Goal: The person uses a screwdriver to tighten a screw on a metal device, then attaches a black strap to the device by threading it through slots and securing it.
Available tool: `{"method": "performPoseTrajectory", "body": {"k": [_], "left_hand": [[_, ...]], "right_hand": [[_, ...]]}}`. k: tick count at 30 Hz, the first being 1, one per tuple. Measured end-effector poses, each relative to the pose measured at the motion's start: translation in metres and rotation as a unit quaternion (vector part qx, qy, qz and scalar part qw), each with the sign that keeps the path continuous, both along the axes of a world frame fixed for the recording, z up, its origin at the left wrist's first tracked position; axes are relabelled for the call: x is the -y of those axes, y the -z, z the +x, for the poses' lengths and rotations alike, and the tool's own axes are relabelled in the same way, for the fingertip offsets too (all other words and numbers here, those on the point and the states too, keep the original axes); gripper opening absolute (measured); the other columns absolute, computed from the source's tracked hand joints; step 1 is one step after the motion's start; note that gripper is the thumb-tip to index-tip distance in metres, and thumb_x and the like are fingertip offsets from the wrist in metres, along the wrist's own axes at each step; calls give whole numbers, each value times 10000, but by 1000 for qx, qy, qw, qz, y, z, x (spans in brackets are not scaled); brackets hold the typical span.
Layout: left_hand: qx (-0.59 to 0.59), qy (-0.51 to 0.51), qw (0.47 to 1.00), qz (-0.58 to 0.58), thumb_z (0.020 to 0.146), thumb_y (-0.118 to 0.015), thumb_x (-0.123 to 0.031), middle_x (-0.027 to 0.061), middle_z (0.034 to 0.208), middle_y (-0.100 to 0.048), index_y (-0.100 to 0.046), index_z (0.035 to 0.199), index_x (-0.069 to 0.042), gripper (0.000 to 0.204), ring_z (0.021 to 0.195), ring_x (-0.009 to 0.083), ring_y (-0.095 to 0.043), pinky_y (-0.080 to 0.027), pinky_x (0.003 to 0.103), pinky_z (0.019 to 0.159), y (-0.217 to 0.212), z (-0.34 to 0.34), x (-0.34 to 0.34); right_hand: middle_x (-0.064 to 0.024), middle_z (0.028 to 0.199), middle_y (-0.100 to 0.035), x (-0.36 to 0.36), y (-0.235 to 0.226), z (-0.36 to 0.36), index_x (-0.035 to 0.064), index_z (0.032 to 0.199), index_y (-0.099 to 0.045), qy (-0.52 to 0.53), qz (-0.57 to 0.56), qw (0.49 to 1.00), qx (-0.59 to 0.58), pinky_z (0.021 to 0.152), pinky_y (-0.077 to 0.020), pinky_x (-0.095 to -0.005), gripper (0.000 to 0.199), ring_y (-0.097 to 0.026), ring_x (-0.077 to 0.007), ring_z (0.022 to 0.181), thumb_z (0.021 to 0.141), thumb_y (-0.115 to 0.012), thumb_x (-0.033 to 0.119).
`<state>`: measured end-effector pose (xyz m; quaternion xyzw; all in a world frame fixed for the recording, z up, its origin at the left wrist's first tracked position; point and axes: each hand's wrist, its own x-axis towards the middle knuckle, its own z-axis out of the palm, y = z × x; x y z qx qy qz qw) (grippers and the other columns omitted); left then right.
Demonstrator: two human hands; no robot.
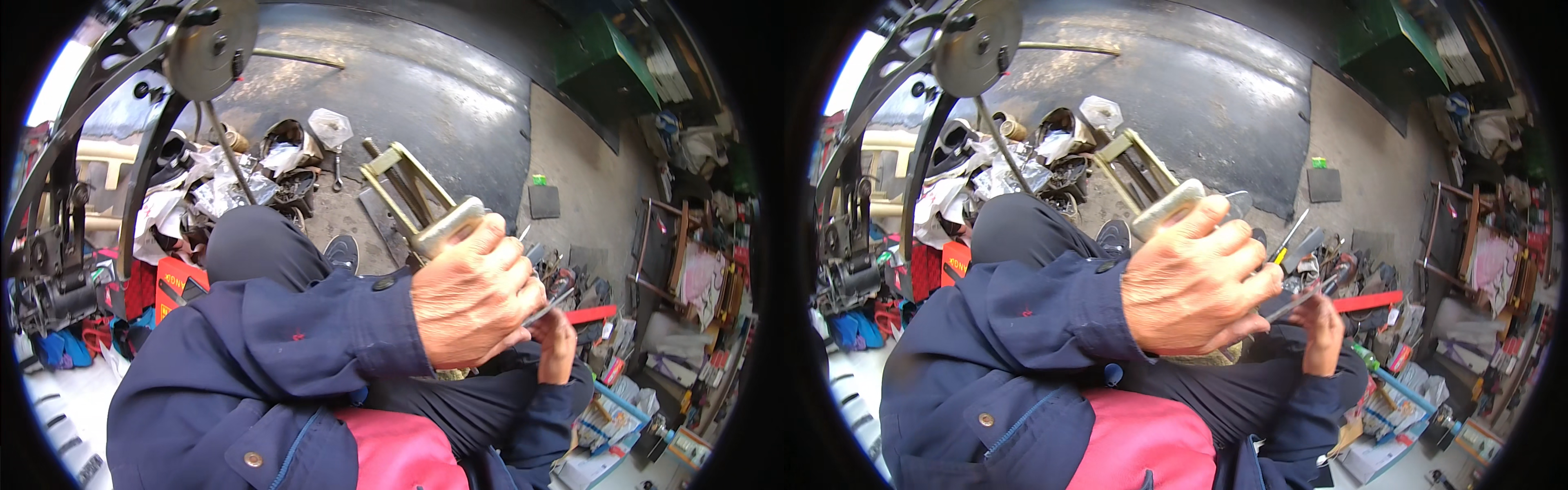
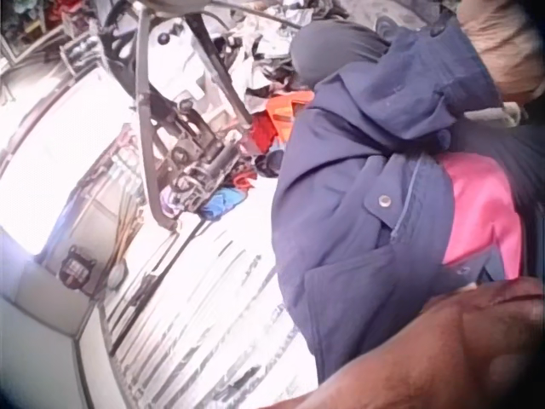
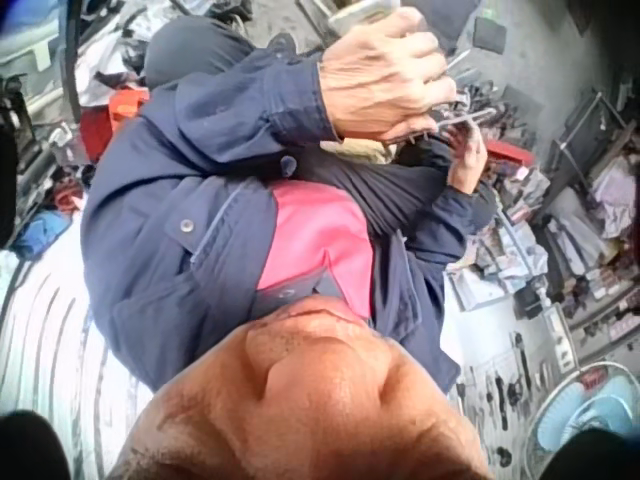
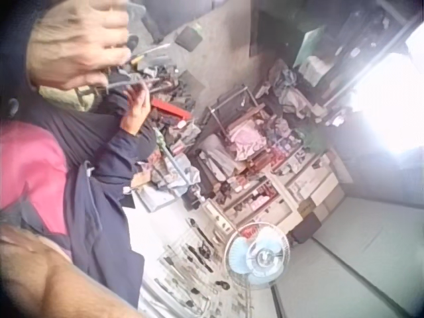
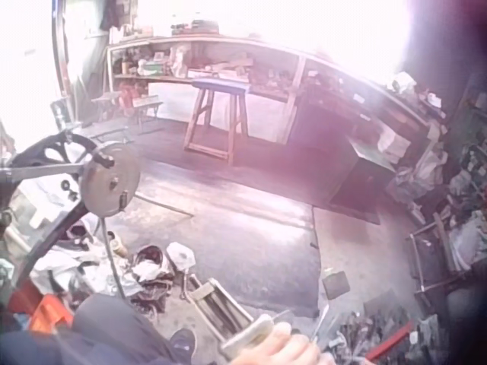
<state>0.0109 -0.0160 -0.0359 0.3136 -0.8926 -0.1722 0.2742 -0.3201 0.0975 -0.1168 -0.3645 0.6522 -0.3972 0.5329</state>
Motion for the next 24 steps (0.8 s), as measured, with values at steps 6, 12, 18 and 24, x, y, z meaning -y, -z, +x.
{"method": "performPoseTrajectory", "body": {"k": [6, 12, 18, 24], "left_hand": [[15, 0, 999, -35, 779, -720, -530, 78, 942, -634, -649, 1000, -75, 511, 977, 243, -604, -390, 445, 995, 7, -1, -2], [-3, -3, 999, -32, 780, -727, -523, 70, 908, -632, -657, 953, -73, 487, 932, 241, -602, -398, 424, 970, 9, -2, -4], [6, -15, 998, -55, 769, -738, -516, 61, 880, -631, -660, 910, -61, 482, 913, 229, -602, -408, 402, 930, 8, -5, -7], [15, -35, 996, -75, 784, -719, -500, 66, 857, -632, -653, 877, -63, 452, 888, 226, -613, -429, 385, 877, 9, -8, -9]], "right_hand": [[-124, 1149, -673, -45, 13, 62, -37, 1331, -549, -62, 34, 979, 191, 864, -560, -375, 657, -683, -232, 1024, 967, -663, 498], [-138, 939, -667, -59, 9, 106, -33, 1168, -614, -103, 130, 958, 232, 753, -546, -354, 479, -655, -237, 831, 901, -710, 353], [-26, 625, -459, -54, 18, 111, 3, 859, -595, -140, 127, 948, 255, 535, -450, -350, 324, -450, -147, 523, 997, -650, 292], [17, 610, -370, -44, 22, 107, 55, 820, -538, -69, 204, 942, 257, 497, -365, -304, 257, -367, -118, 502, 978, -648, 226]]}}
